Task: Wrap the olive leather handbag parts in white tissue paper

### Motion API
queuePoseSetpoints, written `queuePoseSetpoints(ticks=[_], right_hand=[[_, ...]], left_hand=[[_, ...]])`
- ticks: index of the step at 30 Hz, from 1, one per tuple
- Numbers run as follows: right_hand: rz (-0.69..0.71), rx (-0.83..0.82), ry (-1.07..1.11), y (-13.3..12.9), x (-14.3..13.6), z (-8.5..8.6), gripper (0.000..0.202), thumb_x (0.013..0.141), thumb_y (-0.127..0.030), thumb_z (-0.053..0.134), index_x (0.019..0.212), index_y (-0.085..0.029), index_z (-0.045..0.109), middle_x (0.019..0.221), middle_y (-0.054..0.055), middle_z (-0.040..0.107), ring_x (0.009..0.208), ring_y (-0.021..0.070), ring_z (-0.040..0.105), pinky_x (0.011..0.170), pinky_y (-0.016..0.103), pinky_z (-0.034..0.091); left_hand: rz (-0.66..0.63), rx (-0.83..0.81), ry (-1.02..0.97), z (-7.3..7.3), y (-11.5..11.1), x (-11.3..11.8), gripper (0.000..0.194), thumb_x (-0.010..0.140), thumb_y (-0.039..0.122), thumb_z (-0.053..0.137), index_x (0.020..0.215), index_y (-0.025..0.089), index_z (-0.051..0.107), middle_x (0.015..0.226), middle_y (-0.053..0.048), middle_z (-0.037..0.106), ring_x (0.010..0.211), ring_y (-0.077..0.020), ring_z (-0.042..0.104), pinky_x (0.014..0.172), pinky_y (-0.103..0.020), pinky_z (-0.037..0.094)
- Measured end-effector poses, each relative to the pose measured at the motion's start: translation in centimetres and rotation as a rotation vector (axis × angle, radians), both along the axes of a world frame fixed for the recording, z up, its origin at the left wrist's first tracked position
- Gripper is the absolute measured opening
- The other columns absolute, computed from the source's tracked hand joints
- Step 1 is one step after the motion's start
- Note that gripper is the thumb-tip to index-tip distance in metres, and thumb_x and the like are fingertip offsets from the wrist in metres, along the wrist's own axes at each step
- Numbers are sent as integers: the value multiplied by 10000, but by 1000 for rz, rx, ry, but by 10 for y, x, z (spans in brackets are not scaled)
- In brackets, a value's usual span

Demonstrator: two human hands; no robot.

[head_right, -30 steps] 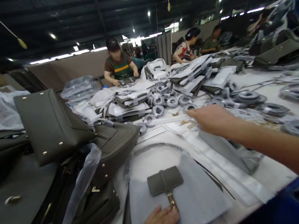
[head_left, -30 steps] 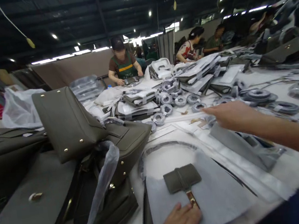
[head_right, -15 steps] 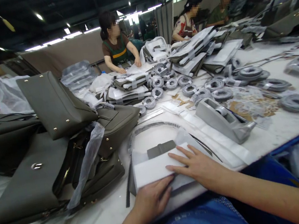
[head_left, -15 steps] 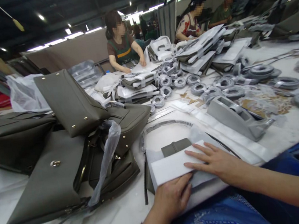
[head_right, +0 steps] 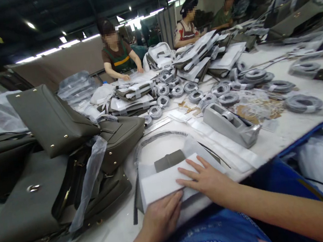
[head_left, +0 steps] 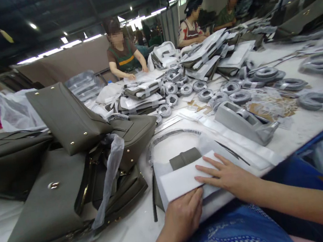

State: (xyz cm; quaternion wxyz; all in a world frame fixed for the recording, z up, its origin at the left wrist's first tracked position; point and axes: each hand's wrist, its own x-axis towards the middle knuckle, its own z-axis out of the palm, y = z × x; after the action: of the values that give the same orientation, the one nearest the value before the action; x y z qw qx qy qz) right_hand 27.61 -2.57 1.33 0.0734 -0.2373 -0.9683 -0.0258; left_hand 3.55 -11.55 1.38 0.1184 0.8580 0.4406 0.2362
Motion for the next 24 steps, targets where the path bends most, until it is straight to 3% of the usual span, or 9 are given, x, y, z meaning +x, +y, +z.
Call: queuePoseSetpoints(ticks=[4,7,11,15,17,20,24], right_hand=[[-10,-108,18,2,0,-1,731,820,-73,589,1478,-355,443,1527,61,480,1384,408,431,1062,725,317],[-17,-167,58,3,-1,-3,644,879,-153,610,1474,-341,452,1524,76,483,1401,403,412,1071,742,292],[-22,-234,125,8,2,1,511,930,-216,581,1426,-322,517,1507,65,504,1406,396,411,1077,742,311],[28,-287,270,5,17,14,466,908,-94,517,1337,-257,598,1405,56,612,1371,306,485,1139,647,339],[-64,-220,434,-5,31,17,470,925,-46,465,1336,-232,594,1336,68,660,1321,238,540,1153,547,386],[-334,-73,687,-30,55,13,393,958,-81,493,1296,-239,619,1225,74,703,1197,199,621,1058,401,511],[-622,-18,778,-57,91,-2,284,981,-151,515,1199,-259,661,1092,48,727,1039,180,681,928,319,583]], left_hand=[[14,139,-91,25,-4,7,325,963,105,463,1267,143,574,1040,-80,759,888,-159,735,823,-254,609],[96,188,-35,30,3,16,402,975,145,482,1376,153,507,1252,-121,690,1122,-194,678,951,-308,576],[189,201,168,2,13,27,600,966,316,537,1501,113,355,1492,-184,487,1380,-303,470,1038,-470,526],[210,229,270,-24,11,30,697,943,337,565,1540,117,280,1578,-183,358,1453,-308,354,1090,-491,477],[224,222,307,-27,8,30,695,937,265,550,1552,133,255,1601,-167,317,1472,-294,318,1117,-487,449],[236,203,347,-28,7,30,773,851,76,505,1566,170,227,1625,-138,272,1488,-289,280,1152,-506,402],[209,206,347,-40,12,24,915,777,25,491,1590,206,112,1611,-139,308,1481,-312,292,1150,-538,386]])
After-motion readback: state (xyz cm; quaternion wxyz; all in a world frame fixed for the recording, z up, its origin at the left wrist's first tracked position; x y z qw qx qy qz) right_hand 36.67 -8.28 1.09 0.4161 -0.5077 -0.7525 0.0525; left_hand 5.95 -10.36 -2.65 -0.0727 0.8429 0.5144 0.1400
